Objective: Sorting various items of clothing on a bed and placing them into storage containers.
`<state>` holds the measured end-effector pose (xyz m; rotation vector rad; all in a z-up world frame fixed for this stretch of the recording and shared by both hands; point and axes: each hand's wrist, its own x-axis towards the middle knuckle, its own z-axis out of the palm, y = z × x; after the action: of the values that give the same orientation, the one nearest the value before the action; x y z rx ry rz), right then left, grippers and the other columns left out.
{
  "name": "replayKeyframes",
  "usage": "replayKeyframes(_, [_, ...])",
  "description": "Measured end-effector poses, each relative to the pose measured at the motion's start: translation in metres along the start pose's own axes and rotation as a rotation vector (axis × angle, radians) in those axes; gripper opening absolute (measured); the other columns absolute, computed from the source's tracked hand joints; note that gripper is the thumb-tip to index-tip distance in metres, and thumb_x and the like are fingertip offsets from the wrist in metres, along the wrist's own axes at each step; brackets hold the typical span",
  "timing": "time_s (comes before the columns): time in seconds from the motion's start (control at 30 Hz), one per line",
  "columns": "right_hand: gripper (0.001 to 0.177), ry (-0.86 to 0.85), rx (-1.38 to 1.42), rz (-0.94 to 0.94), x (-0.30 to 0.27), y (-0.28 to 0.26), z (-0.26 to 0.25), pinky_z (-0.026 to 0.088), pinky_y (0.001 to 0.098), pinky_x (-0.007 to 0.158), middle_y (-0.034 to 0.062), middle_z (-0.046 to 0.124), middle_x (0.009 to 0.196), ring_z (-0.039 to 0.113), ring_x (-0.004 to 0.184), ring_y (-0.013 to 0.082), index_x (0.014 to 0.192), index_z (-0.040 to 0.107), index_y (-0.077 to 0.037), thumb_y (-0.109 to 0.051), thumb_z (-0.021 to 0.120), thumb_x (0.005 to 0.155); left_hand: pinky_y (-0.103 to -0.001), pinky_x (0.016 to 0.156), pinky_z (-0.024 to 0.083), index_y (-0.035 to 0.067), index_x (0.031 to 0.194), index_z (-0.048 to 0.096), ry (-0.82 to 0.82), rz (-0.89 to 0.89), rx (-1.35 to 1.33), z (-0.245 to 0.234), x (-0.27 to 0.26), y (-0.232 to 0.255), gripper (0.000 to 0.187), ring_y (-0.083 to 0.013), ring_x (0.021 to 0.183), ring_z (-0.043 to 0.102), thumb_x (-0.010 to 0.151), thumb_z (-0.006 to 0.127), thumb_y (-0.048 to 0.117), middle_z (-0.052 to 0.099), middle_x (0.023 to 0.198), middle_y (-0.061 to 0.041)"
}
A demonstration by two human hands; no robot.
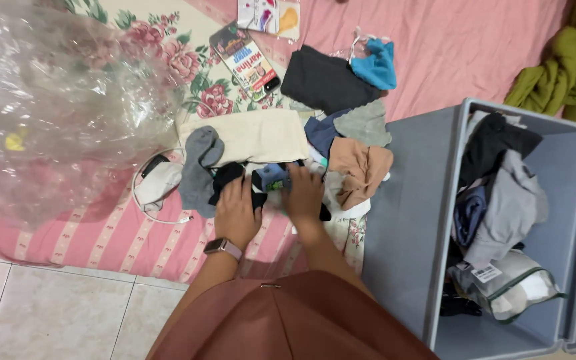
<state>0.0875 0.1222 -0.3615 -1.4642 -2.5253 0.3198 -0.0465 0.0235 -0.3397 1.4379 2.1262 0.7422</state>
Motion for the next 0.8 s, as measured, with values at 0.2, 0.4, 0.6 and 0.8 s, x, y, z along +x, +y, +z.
replayKeyframes(0.2, [0.028, 0.257, 1.102, 0.654, -0.017, 0.117, 0.039, 0.059, 0.0426, 0.084, 0.0103, 0.073, 0.106, 0.073, 0.095, 0.0278, 0.116, 0.070, -0.009, -0.029, 0.065, 0.097, -0.045, 0.099, 0.048, 0.003, 0.129, 0.060, -0.011, -0.002, -0.010, 0.026, -0.001, -0.018, 0.059, -0.0348, 0.129, 0.049, 0.072, 0.074, 0.005, 0.054, 0.138, -0.012])
replayKeyframes(0.4, [0.045, -0.049, 1.052, 1.011, -0.080, 0.163, 0.068, 0.044, 0.0399, 0.081, 0.0145, 0.055, 0.098, 0.055, 0.089, 0.0247, 0.111, 0.056, 0.002, -0.042, 0.049, 0.110, -0.047, 0.095, 0.049, 0.002, 0.103, 0.063, 0.115, 0.124, -0.089, 0.041, -0.006, -0.014, 0.028, -0.0362, 0.121, 0.060, 0.076, 0.067, -0.003, 0.065, 0.115, -0.015])
replayKeyframes(0.6, [0.043, -0.038, 0.334, 0.130, -0.079, 0.079, 0.025, 0.056, 0.0431, 0.085, 0.0165, 0.070, 0.109, 0.067, 0.099, 0.0363, 0.119, 0.067, -0.001, -0.026, 0.071, 0.084, -0.045, 0.089, 0.051, 0.002, 0.103, 0.061, 0.146, 0.142, -0.474, 0.027, -0.026, 0.019, 0.018, -0.0377, 0.096, 0.063, 0.087, 0.056, -0.006, 0.064, 0.096, -0.017])
replayKeyframes(0.8, [0.037, -0.091, 1.846, 0.826, -0.077, 0.127, 0.048, 0.056, 0.0456, 0.090, 0.0101, 0.069, 0.118, 0.067, 0.104, 0.0259, 0.129, 0.059, 0.000, -0.024, 0.055, 0.101, -0.044, 0.084, 0.053, 0.002, 0.103, 0.058, 0.299, -0.098, -0.551, 0.028, -0.027, 0.018, 0.016, -0.0357, 0.091, 0.068, 0.094, 0.067, 0.012, 0.068, 0.097, -0.018])
